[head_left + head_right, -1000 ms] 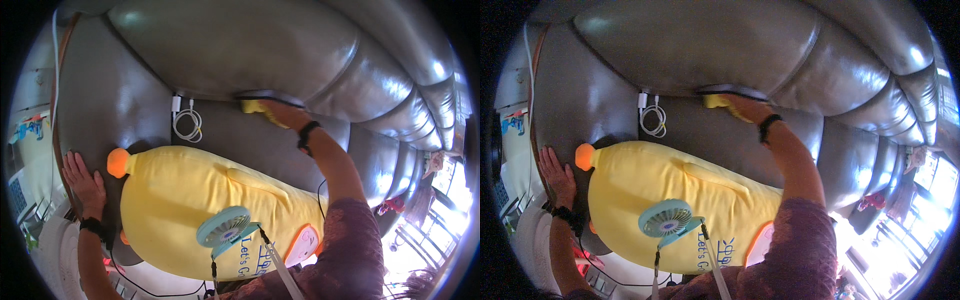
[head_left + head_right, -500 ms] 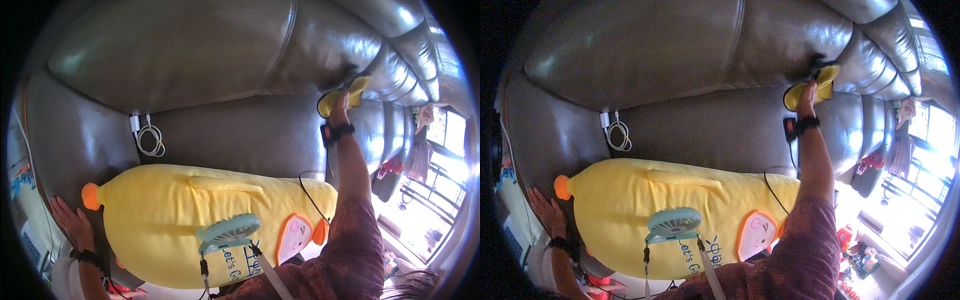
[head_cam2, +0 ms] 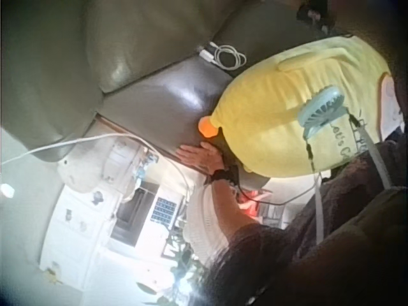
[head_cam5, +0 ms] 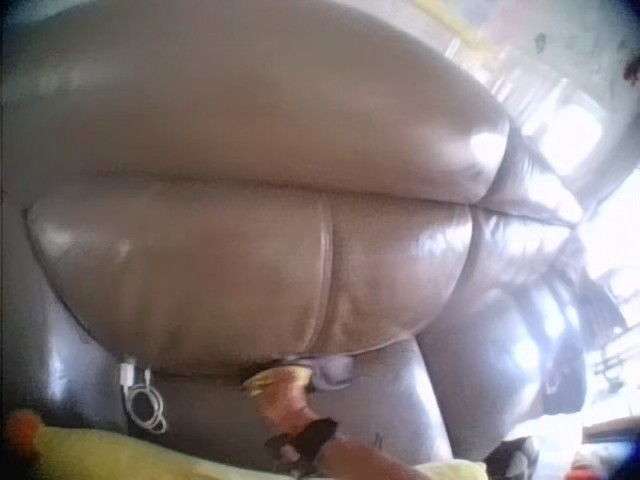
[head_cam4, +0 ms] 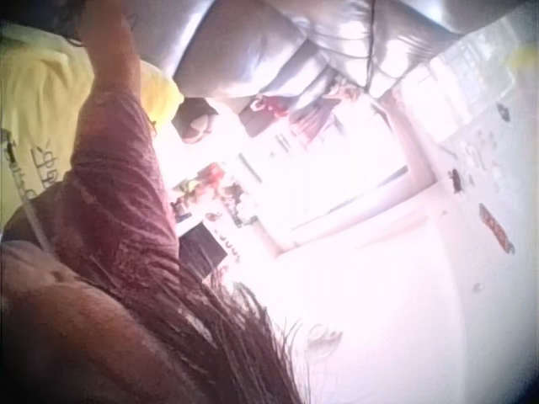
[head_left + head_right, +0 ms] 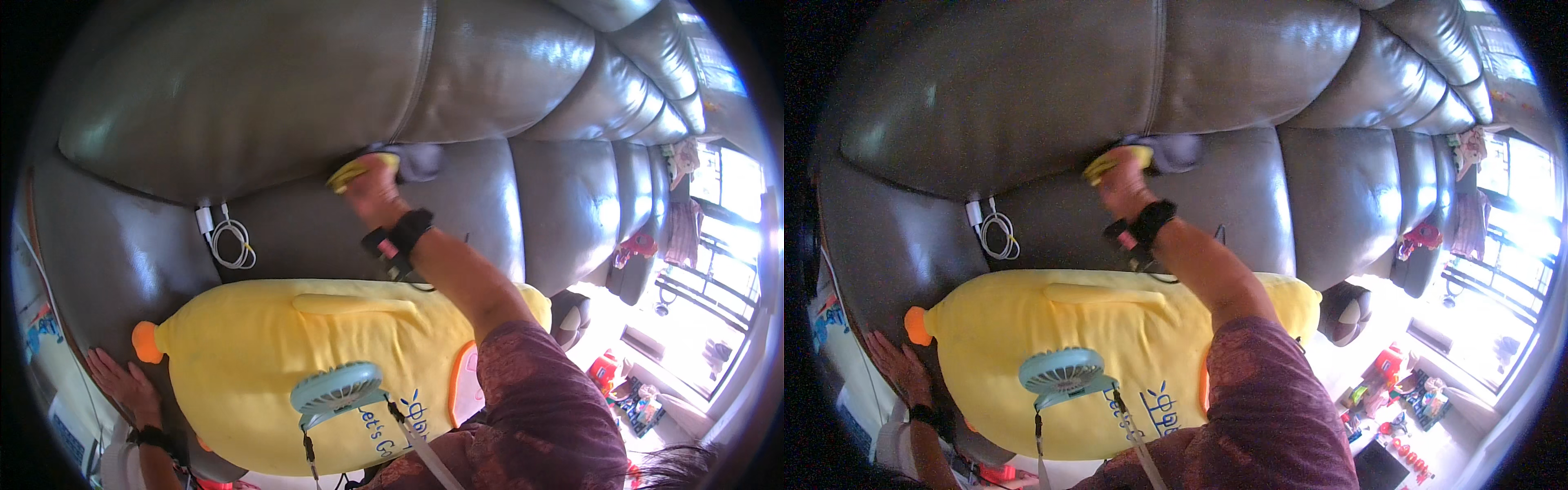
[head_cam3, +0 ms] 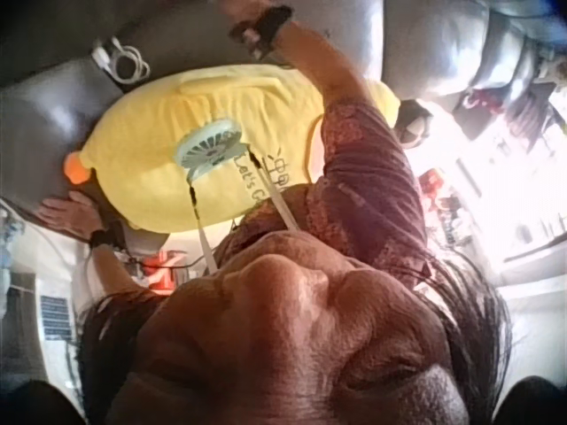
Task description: The person wipes a small red stool, a leather couch, and a round stool using a cloth.
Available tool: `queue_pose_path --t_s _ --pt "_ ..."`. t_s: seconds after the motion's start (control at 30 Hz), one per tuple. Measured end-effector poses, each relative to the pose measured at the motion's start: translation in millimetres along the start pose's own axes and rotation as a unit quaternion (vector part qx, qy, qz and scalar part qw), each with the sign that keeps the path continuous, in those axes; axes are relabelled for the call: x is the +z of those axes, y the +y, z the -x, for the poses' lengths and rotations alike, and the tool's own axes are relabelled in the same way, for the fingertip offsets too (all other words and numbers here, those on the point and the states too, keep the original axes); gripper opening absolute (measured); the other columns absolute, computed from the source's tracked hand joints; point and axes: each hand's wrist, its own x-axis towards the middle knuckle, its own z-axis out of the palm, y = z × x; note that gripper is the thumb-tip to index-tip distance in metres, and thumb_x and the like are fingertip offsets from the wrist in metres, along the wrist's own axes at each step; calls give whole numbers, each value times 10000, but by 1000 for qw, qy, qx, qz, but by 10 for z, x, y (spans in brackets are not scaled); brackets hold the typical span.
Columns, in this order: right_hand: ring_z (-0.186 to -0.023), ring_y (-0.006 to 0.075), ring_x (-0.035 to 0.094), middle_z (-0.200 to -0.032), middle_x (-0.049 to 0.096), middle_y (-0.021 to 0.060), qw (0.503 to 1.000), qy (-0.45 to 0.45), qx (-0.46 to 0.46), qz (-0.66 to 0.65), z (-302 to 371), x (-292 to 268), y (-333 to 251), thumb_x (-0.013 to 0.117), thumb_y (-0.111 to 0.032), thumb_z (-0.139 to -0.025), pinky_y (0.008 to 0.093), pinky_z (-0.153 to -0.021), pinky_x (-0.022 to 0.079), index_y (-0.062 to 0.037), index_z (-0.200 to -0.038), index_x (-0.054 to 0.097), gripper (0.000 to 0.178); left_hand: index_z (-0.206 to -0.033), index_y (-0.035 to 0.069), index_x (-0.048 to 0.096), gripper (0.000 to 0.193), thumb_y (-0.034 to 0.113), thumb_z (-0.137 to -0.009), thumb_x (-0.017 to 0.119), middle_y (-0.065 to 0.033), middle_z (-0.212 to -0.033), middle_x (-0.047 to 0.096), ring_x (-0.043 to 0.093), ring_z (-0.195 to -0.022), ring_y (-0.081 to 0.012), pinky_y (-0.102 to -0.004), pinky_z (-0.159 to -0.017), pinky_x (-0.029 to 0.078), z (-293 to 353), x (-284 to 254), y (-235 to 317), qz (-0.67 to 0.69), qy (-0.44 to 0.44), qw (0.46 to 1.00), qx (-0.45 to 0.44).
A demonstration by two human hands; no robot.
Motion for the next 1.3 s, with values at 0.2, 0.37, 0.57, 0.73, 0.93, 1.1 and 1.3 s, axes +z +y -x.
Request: queue_pose_path --t_s 0.2,0.37,0.57,0.73,0.93,1.1,1.3 --pt "-742 211 588 -771 579 85 801 -78 -276 525 209 13 -1038 710 -38 -661 337 -664 484 -2 -946 534 337 -1382 -22 211 601 236 -876 409 -209 -1436 210 209 -1323 -360 -460 -1085 172 192 31 -152 -19 -44 998 -32" --pt "-832 271 627 -827 630 152 599 -8 -299 743 -121 -1445 -2076 739 -56 -578 374 -733 493 -11 -877 621 325 -1375 -36 212 618 119 -834 467 -215 -1430 212 196 -1325 -365 -447 -1088 177 93 -28 -45 1 -68 997 -48" --pt "-900 308 604 -881 640 155 315 198 -123 920 -143 -2614 -3183 679 -263 -638 381 -763 473 -73 -802 668 251 -1372 -37 228 597 111 -840 459 -232 -1411 248 239 -1308 -376 -442 -1083 207 31 47 76 -5 -67 996 -59" --pt "-737 277 605 -717 623 98 126 146 -148 970 -10 -1796 -3414 653 -233 -646 382 -681 455 -91 -707 657 154 -1375 -26 230 615 420 -954 263 -232 -1410 249 245 -1309 -380 -466 -1060 243 168 75 -299 -26 -6 1000 0" --pt "-823 268 538 -801 593 102 288 198 -339 873 270 -1278 -2921 626 -172 -655 380 -746 395 -112 -819 603 177 -1403 14 189 549 335 -967 277 -186 -1450 187 202 -1333 -351 -472 -1078 212 -16 18 39 -13 17 1000 11" --pt "-997 265 501 -961 580 71 614 10 -353 706 650 396 -1421 610 -188 -726 411 -904 322 -130 -1064 533 351 -1369 -33 238 600 390 -947 291 -231 -1414 241 247 -1302 -387 -474 -1058 239 110 -30 -136 -33 -26 999 -15" --pt "-1191 247 421 -1202 532 39 747 -144 -388 520 611 589 -1231 585 -271 -791 425 -1050 219 -141 -1251 473 491 -1375 -27 221 587 311 -912 345 -227 -1422 224 237 -1308 -381 -470 -1068 219 100 97 -85 -9 -22 1000 -17"
